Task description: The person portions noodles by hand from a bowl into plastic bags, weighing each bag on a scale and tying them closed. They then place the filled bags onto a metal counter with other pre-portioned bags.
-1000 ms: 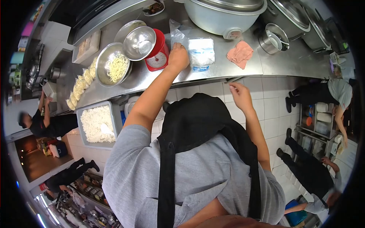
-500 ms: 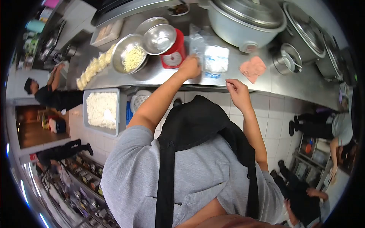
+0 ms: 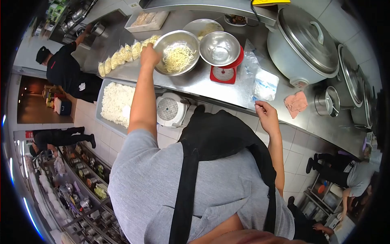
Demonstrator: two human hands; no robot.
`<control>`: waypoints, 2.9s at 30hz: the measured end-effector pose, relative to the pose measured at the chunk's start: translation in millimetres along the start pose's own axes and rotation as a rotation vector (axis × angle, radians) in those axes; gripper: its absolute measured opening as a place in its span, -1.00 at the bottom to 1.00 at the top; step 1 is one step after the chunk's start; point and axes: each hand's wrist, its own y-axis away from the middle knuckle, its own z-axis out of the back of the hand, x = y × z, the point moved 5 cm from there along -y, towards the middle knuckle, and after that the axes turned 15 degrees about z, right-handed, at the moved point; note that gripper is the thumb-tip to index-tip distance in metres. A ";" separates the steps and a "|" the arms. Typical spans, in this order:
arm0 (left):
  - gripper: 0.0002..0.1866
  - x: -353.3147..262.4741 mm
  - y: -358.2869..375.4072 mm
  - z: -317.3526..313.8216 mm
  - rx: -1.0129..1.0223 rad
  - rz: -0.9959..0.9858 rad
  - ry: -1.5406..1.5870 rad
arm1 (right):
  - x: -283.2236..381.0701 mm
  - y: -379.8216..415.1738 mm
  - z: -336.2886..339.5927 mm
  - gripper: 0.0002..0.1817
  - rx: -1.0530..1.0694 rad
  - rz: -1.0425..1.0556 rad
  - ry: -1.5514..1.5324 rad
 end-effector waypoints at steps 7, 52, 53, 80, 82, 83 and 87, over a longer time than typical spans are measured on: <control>-0.43 83.7 -69.0 -79.0 0.392 0.339 0.634 | 69.8 -95.6 -114.0 -0.59 0.289 0.098 0.017; -0.22 -250.5 -41.3 -99.9 0.470 -0.537 0.279 | 9.5 -50.7 -196.5 -0.29 -0.125 -0.291 -0.084; -0.04 -251.9 -57.7 -117.6 0.647 -0.446 0.079 | 2.3 -49.4 -204.8 -0.31 -0.104 -0.294 -0.130; -0.18 -139.5 43.5 44.1 0.937 -0.195 1.173 | 173.0 -143.5 -237.2 0.06 0.161 0.021 -0.710; -0.14 -115.6 61.8 53.9 1.040 -0.213 1.201 | 200.2 -150.0 -243.4 0.09 0.097 -0.027 -0.973; -0.14 -106.1 73.5 61.7 1.035 -0.211 1.200 | 214.1 -153.0 -237.2 0.09 -0.045 0.100 -1.049; -0.03 -76.6 90.5 85.1 1.269 -0.275 1.437 | 236.5 -152.4 -230.4 0.18 -0.268 0.344 -1.113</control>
